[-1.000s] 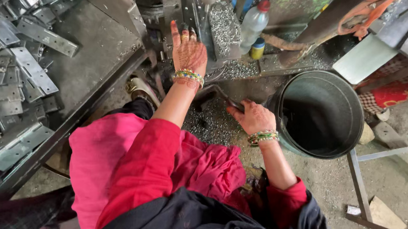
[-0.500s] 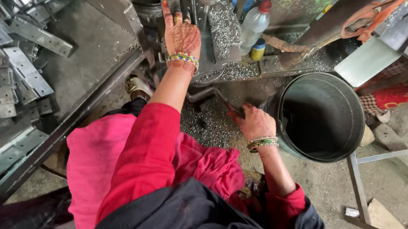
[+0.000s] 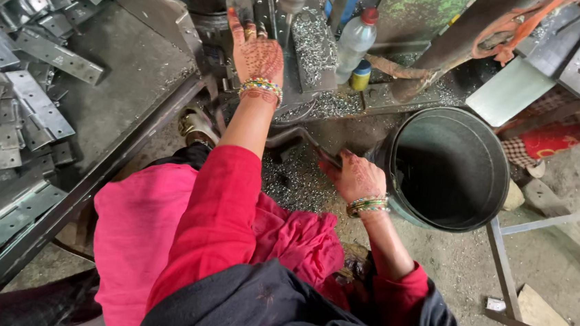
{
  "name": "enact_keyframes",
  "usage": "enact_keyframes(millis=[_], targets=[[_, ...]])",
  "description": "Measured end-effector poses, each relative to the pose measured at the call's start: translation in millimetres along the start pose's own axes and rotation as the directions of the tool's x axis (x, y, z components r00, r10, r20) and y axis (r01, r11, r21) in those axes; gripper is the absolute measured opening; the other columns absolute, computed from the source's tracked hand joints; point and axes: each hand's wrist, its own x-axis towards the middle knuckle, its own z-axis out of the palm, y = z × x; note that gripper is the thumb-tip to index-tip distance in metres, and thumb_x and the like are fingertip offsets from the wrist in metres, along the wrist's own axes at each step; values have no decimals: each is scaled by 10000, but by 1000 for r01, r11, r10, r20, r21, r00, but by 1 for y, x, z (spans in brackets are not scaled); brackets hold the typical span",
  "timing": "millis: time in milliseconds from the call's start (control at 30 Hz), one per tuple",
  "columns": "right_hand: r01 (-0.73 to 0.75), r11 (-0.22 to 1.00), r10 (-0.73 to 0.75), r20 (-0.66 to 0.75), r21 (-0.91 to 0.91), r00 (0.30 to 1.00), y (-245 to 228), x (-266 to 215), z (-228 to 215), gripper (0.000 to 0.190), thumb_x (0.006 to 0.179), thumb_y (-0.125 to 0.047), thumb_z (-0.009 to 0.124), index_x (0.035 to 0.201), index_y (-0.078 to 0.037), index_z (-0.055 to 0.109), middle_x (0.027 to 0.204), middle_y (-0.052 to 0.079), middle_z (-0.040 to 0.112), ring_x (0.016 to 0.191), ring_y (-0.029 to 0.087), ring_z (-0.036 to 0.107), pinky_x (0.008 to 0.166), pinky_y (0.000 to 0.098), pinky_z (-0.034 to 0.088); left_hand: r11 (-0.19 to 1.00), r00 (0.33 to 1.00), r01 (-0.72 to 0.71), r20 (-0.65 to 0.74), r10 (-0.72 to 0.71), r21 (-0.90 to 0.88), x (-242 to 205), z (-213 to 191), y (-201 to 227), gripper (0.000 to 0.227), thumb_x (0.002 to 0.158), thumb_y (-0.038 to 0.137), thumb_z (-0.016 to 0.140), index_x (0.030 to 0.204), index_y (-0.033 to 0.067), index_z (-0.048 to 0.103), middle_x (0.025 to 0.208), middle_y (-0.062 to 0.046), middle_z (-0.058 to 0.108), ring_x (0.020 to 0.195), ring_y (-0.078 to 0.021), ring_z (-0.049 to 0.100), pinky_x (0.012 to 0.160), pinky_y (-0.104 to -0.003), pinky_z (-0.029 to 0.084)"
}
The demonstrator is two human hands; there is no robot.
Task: The person repeatedly picks up metal hinge-like parts from a bin, places them under a drill press, and operates the machine to drill holes. The person then removes the parts and returns them to the bin, repeating this process throughout the clip.
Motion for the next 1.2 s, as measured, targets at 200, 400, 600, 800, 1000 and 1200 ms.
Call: enact_keyframes(millis=[200, 400, 600, 800, 1000, 1200], targets=[[-66, 998, 64, 64, 25, 996, -1, -13, 29, 469, 891, -622, 631, 1017, -177, 710, 872, 150, 751, 852, 363, 738, 729, 495, 569, 994, 995, 38, 98, -28, -100, -13, 21, -1, 361, 1130, 220, 438, 1160, 121, 784, 1323, -85, 712, 1491, -284, 464, 1254, -635, 3], [80, 997, -80, -34, -19, 996, -13, -7, -17, 545, 904, -628, 606, 1054, -110, 687, 869, 171, 744, 840, 371, 737, 719, 500, 566, 990, 984, -87, -167, 68, -110, -23, 17, -11, 401, 931, 279, 455, 1167, 181, 765, 1476, -1, 591, 1466, -315, 410, 1123, -689, -41], [161, 979, -176, -122, -124, 977, 4, 9, -5, 566, 897, -605, 610, 1103, -83, 678, 855, 170, 737, 784, 373, 725, 648, 518, 555, 995, 995, -92, 39, 93, -26, -25, -6, -16, 368, 1055, 236, 441, 1190, 151, 773, 1429, -74, 629, 1482, -299, 410, 1190, -670, -62], [-55, 988, 49, 48, 146, 998, 32, 13, 86, 446, 890, -565, 655, 1036, -148, 714, 862, 162, 743, 834, 391, 722, 712, 521, 557, 997, 996, -69, 56, 71, -39, -15, -21, -13, 360, 1022, 232, 461, 1175, 134, 772, 1369, -84, 654, 1425, -300, 462, 1185, -672, -46], [33, 997, -34, -17, -71, 999, 7, -9, 10, 498, 943, -617, 604, 1076, -142, 672, 833, 150, 739, 788, 384, 731, 647, 527, 552, 958, 991, -50, -134, 12, -282, -8, 6, -19, 312, 907, 246, 573, 1120, 136, 773, 1325, -63, 662, 1331, -302, 514, 1173, -662, 64], [356, 927, -352, -610, -121, 710, -36, -17, -81, 235, 1006, -386, 692, 1050, -155, 696, 919, 77, 739, 806, 334, 696, 657, 455, 515, 849, 935, -15, -308, -175, -528, -72, -12, -87, 232, 904, 321, 667, 1015, 140, 763, 1166, -81, 722, 1162, -307, 623, 1028, -526, 418]])
